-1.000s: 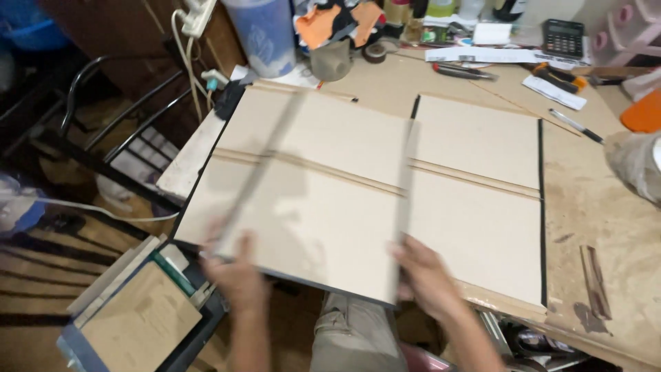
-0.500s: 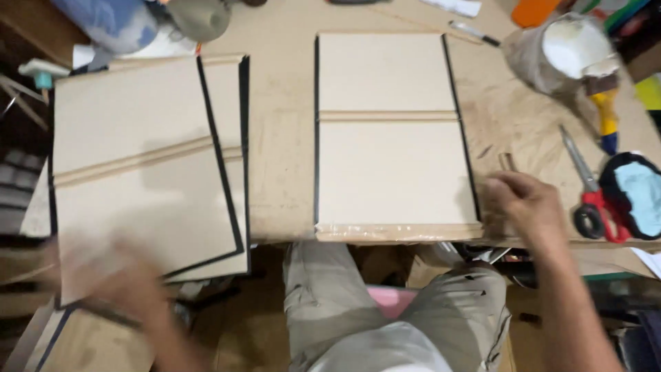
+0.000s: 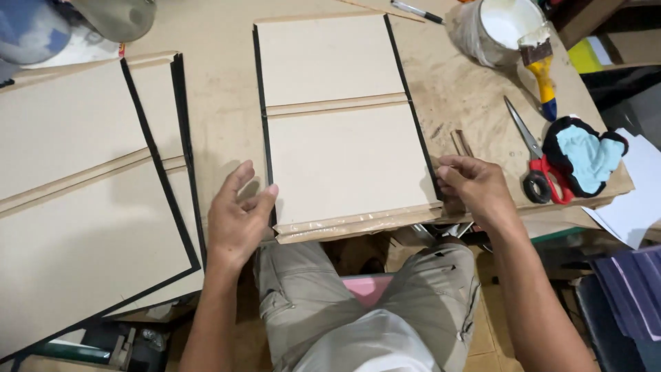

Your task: Applying adhesive to the edges of cardboard panels and stacking them to assemble a product.

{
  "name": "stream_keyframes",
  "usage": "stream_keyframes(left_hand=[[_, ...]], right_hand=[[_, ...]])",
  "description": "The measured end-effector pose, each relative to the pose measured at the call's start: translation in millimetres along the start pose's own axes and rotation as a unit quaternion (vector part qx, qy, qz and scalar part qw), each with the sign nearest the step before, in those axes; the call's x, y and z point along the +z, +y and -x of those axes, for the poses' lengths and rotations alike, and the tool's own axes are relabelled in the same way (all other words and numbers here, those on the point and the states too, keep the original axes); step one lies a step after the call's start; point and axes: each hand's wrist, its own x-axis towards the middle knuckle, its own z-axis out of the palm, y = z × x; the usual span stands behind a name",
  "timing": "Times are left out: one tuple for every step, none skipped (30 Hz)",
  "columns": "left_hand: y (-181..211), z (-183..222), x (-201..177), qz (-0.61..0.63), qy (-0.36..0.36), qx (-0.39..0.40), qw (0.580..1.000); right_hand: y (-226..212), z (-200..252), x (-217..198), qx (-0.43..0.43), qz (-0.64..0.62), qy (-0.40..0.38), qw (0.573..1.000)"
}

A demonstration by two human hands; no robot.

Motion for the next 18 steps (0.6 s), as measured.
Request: stream_keyframes(left_hand=[[2.9, -0.5, -2.9, 0.042, 0.005, 0.02, 0.999], [5.9, -0.7, -5.9, 0.085, 0.01, 0.039, 0.996], [4.5, -6.5, -7.9, 0.085, 0.009, 0.039, 0.996], [3.2, -12.2, -9.6, 0.077, 0.005, 0.037, 0.996], [2.5, -18.5, -9.9, 0.07, 0.0, 0.036, 0.997], [-0.6, -30.2, -11.2, 0.071, -0.003, 0.037, 0.997], [-4.2, -41.3, -12.7, 0.025, -0.01, 0.039, 0.999], [-7.5, -52.6, -13.8, -0.021, -0.016, 0.041, 0.999], [-12.2, -59.5, -13.4, -0.021, -0.02, 0.044, 0.999], [-16.8, -66.9, -13.0, -0.059, -0.008, 0.046, 0.997], [-24.2, -72.1, -12.9, -0.096, 0.004, 0.044, 0.994], [-21.8, -69.9, -13.1, -0.097, 0.0, 0.042, 0.994], [-19.3, -68.2, -14.1, -0.087, -0.008, 0.054, 0.995], [-16.7, -66.4, -15.2, -0.077, -0.016, 0.065, 0.995], [-18.8, -66.5, -15.4, -0.077, -0.017, 0.063, 0.995], [-20.7, -66.4, -15.5, -0.073, -0.02, 0.069, 0.995], [-21.6, -67.4, -14.9, -0.068, -0.023, 0.076, 0.994], [-21.8, -68.2, -13.8, -0.069, -0.024, 0.076, 0.994]], right_hand=[[-3.3, 1.0, -1.0, -0.006, -0.007, -0.006, 1.0], [-6.8, 2.1, -2.2, -0.012, -0.014, -0.012, 1.0], [-7.0, 2.0, -0.2, -0.012, -0.014, -0.011, 1.0], [-6.9, 1.8, 1.4, -0.015, -0.039, -0.015, 0.999], [-6.9, 1.7, 1.5, -0.018, -0.064, -0.018, 0.998], [-15.6, 7.5, 6.0, -0.018, -0.063, -0.015, 0.998], [-22.9, 14.6, 10.8, -0.054, 0.01, -0.043, 0.998], [-30.4, 21.3, 15.6, -0.088, 0.083, -0.071, 0.99], [-17.4, 13.1, 13.0, -0.087, 0.083, -0.067, 0.99], [-4.4, 4.7, 10.5, -0.165, 0.217, -0.11, 0.956], [9.9, -2.6, 8.6, -0.234, 0.346, -0.155, 0.895], [16.0, -5.3, 1.6, -0.23, 0.347, -0.156, 0.896], [21.9, -8.9, -4.4, -0.326, 0.386, -0.162, 0.848], [27.6, -12.3, -10.4, -0.417, 0.42, -0.165, 0.789], [23.9, -11.4, -11.1, -0.416, 0.42, -0.167, 0.789], [20.1, -10.5, -12.2, -0.45, 0.419, -0.169, 0.77], [16.2, -10.1, -13.6, -0.485, 0.417, -0.168, 0.75], [13.8, -9.4, -14.0, -0.483, 0.417, -0.167, 0.751]])
